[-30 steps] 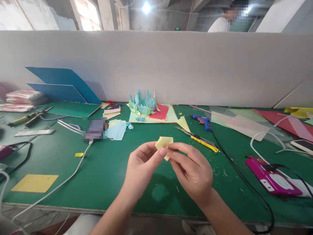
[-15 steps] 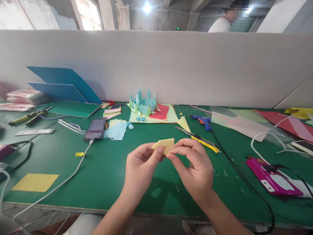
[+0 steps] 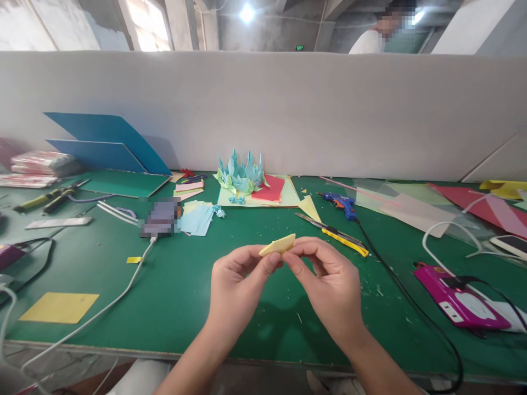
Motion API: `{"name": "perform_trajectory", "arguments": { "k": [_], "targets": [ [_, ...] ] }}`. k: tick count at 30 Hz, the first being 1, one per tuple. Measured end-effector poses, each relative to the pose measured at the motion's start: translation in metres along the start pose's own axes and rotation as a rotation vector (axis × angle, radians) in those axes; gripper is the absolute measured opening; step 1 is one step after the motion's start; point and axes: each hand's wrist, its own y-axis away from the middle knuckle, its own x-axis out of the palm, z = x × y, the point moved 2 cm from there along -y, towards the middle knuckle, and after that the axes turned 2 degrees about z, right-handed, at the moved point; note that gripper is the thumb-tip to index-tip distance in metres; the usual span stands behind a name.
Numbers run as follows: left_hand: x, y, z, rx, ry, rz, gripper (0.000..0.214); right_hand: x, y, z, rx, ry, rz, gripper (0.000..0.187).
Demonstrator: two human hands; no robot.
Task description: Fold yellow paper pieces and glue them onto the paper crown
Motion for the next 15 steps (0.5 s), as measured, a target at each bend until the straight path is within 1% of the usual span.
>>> {"name": "perform_trajectory", "arguments": {
  "k": [6, 9, 15],
  "targets": [
    [-0.0044, 0.0019, 0.0045, 0.012, -0.062, 0.01, 0.0, -0.0005, 0.0, 0.0023, -0.001, -0.032, -0.017, 0.012],
    [-0.0061, 0.0017, 0.0063, 0.017, -0.099, 0.036, 0.002, -0.0009, -0.0002, 0.0031, 0.004, -0.041, -0.016, 0.013],
    [-0.0057, 0.0005, 0.0038, 0.042, -0.17, 0.041, 0.006, -0.0018, 0.001, 0.0057, -0.007, -0.055, -0.029, 0.014]
  ]
}}
